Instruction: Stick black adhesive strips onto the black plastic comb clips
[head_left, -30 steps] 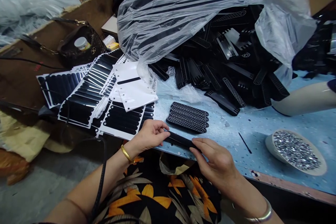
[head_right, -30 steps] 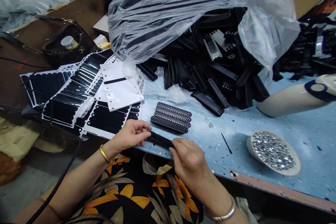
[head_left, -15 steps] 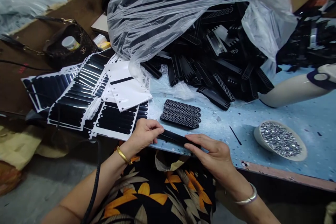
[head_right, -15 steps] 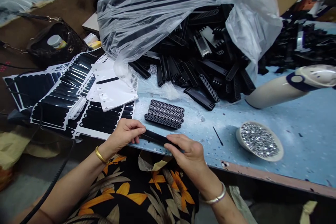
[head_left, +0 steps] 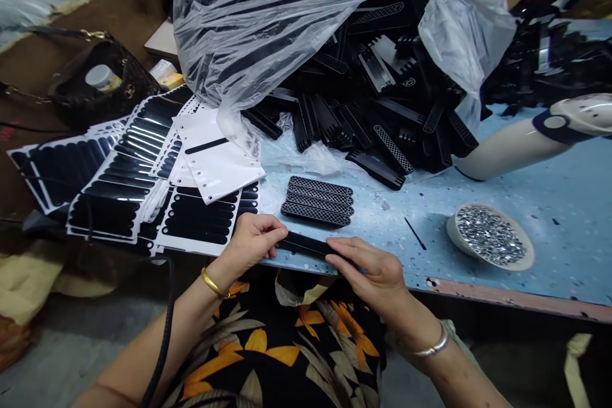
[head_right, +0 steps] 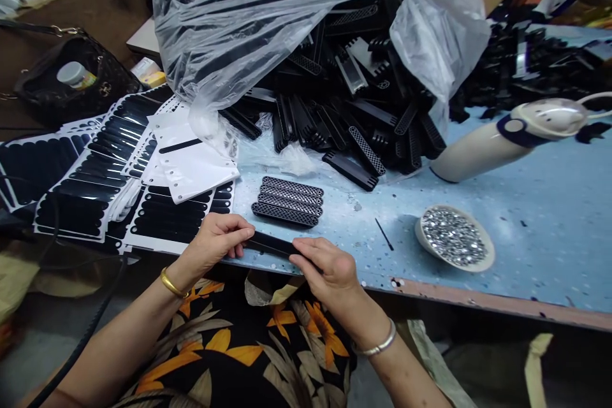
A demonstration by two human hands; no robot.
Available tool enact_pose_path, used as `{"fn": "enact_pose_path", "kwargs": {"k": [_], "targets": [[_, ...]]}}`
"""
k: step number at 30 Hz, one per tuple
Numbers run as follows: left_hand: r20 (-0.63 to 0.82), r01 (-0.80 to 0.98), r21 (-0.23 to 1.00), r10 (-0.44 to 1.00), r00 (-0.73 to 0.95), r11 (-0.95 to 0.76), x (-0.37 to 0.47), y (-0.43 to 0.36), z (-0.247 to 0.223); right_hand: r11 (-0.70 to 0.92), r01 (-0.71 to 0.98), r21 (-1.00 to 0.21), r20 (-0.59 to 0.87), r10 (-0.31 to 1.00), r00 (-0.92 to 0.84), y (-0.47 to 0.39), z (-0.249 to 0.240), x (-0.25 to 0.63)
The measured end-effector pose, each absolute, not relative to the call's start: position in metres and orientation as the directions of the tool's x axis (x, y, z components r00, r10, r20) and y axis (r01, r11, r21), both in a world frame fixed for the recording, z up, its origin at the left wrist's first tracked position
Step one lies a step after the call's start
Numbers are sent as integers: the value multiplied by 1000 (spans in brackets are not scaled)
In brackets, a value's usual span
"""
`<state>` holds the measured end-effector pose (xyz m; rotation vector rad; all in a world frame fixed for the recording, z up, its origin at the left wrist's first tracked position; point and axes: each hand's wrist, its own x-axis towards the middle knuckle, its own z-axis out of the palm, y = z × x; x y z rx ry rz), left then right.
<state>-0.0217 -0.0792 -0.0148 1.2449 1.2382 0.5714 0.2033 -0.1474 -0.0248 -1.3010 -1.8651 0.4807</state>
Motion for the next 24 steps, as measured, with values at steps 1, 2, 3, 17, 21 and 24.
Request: {"fn": "enact_pose_path", "kwargs": {"k": [1,2,3,17,21,24], "targets": [[-381,275,913,872,307,302,-22,-79,-16,382,596,-706,367,918,-153,-147,-25,205],[-383,273,912,871,307,305,-22,-79,-17,366,587,-722,347,926,-151,-147,-25,206],[-385,271,912,870,307,308,-22,-79,-17,352,579,-735,331,932,-148,-147,-26,207],[-392,264,909,877,276,323,-20,-79,-14,229,559,-797,255,966,-32,-152,-19,218],[-385,256,912,885,262,321,-19,-80,-15,18,568,-823,266,896,357,-170,-4,237],[-373,258,916,890,262,308,-19,-81,-15,-58,576,-816,274,838,472,-184,-8,243]]}}
